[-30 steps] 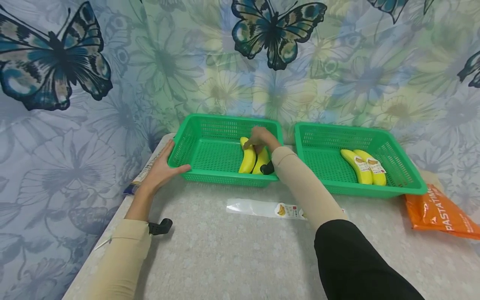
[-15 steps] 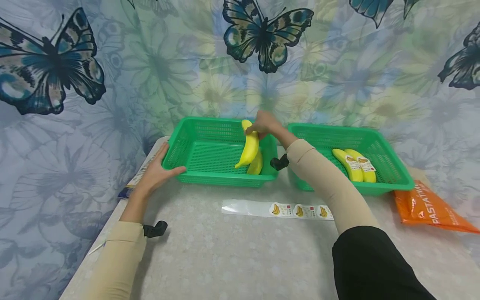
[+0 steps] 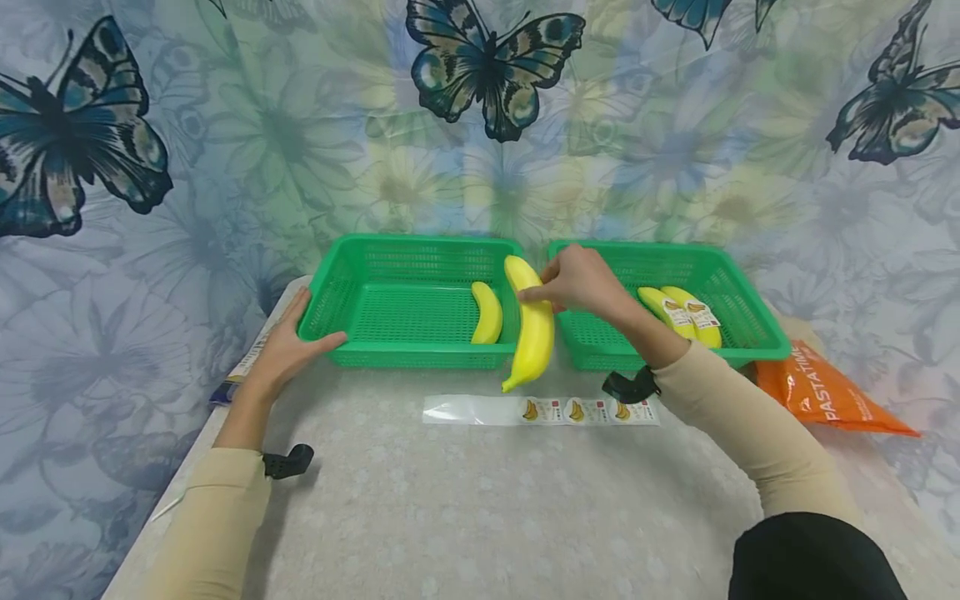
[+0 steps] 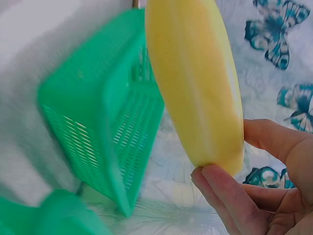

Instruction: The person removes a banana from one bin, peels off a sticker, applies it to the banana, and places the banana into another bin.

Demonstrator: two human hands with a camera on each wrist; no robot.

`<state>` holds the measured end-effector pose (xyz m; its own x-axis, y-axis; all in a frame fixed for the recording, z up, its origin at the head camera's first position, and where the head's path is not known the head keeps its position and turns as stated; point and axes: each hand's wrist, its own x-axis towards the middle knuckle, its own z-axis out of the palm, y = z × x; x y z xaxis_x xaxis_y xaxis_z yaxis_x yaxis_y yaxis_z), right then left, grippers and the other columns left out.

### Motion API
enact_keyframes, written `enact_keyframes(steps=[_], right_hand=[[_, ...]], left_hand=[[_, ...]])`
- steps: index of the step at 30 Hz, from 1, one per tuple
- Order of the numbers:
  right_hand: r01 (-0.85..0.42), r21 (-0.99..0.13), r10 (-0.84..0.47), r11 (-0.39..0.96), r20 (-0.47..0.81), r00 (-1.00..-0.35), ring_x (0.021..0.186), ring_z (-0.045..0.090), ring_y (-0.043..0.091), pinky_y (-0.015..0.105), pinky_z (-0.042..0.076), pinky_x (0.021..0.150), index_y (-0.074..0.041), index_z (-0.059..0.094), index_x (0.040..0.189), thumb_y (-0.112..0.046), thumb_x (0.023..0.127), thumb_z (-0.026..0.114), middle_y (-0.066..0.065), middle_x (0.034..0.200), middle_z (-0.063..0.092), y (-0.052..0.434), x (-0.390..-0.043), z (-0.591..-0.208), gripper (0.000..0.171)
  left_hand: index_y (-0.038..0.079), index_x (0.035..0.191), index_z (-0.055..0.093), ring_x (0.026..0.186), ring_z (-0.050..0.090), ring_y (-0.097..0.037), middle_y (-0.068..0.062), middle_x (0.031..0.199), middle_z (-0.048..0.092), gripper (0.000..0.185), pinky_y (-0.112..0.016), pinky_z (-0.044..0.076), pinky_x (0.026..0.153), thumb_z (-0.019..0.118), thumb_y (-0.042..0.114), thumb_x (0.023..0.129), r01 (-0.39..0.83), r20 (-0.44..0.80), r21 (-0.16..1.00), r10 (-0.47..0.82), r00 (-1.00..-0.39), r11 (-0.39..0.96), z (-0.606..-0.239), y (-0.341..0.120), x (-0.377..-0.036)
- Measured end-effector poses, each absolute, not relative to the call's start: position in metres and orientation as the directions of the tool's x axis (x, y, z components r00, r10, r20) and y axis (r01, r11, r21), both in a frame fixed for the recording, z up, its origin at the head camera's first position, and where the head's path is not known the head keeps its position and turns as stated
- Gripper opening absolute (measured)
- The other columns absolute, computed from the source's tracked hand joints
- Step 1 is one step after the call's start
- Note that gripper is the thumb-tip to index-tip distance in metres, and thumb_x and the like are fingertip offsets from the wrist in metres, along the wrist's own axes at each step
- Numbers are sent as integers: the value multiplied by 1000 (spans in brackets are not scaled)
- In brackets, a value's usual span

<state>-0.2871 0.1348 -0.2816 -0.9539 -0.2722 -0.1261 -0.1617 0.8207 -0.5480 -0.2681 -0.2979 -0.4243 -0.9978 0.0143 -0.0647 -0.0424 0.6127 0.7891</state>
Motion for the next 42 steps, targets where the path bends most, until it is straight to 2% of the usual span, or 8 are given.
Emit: enact_keyframes(steps=[4, 11, 18, 22, 27, 32, 38, 42], right_hand=[[-139, -565, -279, 813, -168, -946, 71, 72, 23, 33, 58, 67, -8, 76, 105, -44, 80, 77, 6, 88, 76, 152, -257, -296, 44], [-8, -667, -242, 745, -259, -935, 67, 72, 16, 29, 58, 63, -1, 71, 112, -42, 78, 80, 9, 91, 75, 176, -217, -346, 55], [82, -710, -187, 700, -293, -938, 64, 71, 22, 33, 58, 60, -4, 74, 97, -40, 73, 84, 5, 77, 71, 185, -192, -401, 44], [115, -717, -166, 688, -310, -936, 58, 68, 20, 31, 56, 56, -5, 72, 87, -36, 71, 85, 6, 70, 68, 187, -181, -423, 37], [138, -673, -133, 726, -335, -933, 55, 64, 17, 26, 49, 52, -8, 72, 82, -36, 70, 86, 3, 66, 67, 190, -169, -441, 33], [149, -667, -115, 730, -334, -935, 54, 63, 16, 25, 49, 51, -10, 73, 77, -36, 71, 85, 0, 64, 67, 191, -161, -445, 29], [139, -660, -112, 738, -322, -940, 54, 62, 15, 25, 49, 51, -11, 74, 79, -39, 71, 85, -2, 66, 67, 192, -157, -447, 31], [153, -654, -101, 741, -334, -937, 57, 62, 15, 26, 48, 52, -10, 75, 86, -43, 71, 84, -1, 70, 67, 192, -153, -448, 38]], left_hand=[[42, 151, -13, 151, -9, -38, 12, 162, -16, 106, -76, 12, 109, 66, 60, 84, -31, -52, 791, 17, -998, 611, -425, -297, -268], [40, 152, -13, 151, -11, -35, 13, 162, -17, 105, -74, 10, 111, 66, 58, 85, -28, -58, 796, 31, -998, 604, -424, -296, -269], [42, 150, -15, 151, -10, -36, 16, 161, -18, 105, -74, 11, 111, 66, 59, 85, -23, -59, 778, 37, -998, 627, -418, -298, -274], [45, 149, -15, 151, -12, -36, 17, 160, -19, 105, -75, 11, 110, 66, 59, 85, -24, -61, 779, 37, -997, 626, -417, -299, -279], [44, 150, -15, 151, -15, -32, 17, 160, -19, 105, -75, 9, 111, 66, 57, 85, -18, -61, 793, 50, -997, 610, -419, -299, -281], [41, 151, -14, 151, -14, -32, 14, 161, -19, 104, -74, 9, 111, 66, 55, 87, -5, -47, 804, 55, -997, 594, -422, -298, -280], [37, 152, -15, 151, -10, -38, 9, 162, -19, 105, -74, 14, 110, 65, 55, 87, -20, -49, 809, 32, -998, 587, -424, -295, -274], [27, 155, -13, 149, 1, -47, -5, 164, -14, 105, -75, 19, 107, 62, 57, 88, 14, -1, 752, 22, -1000, 659, -420, -288, -266]])
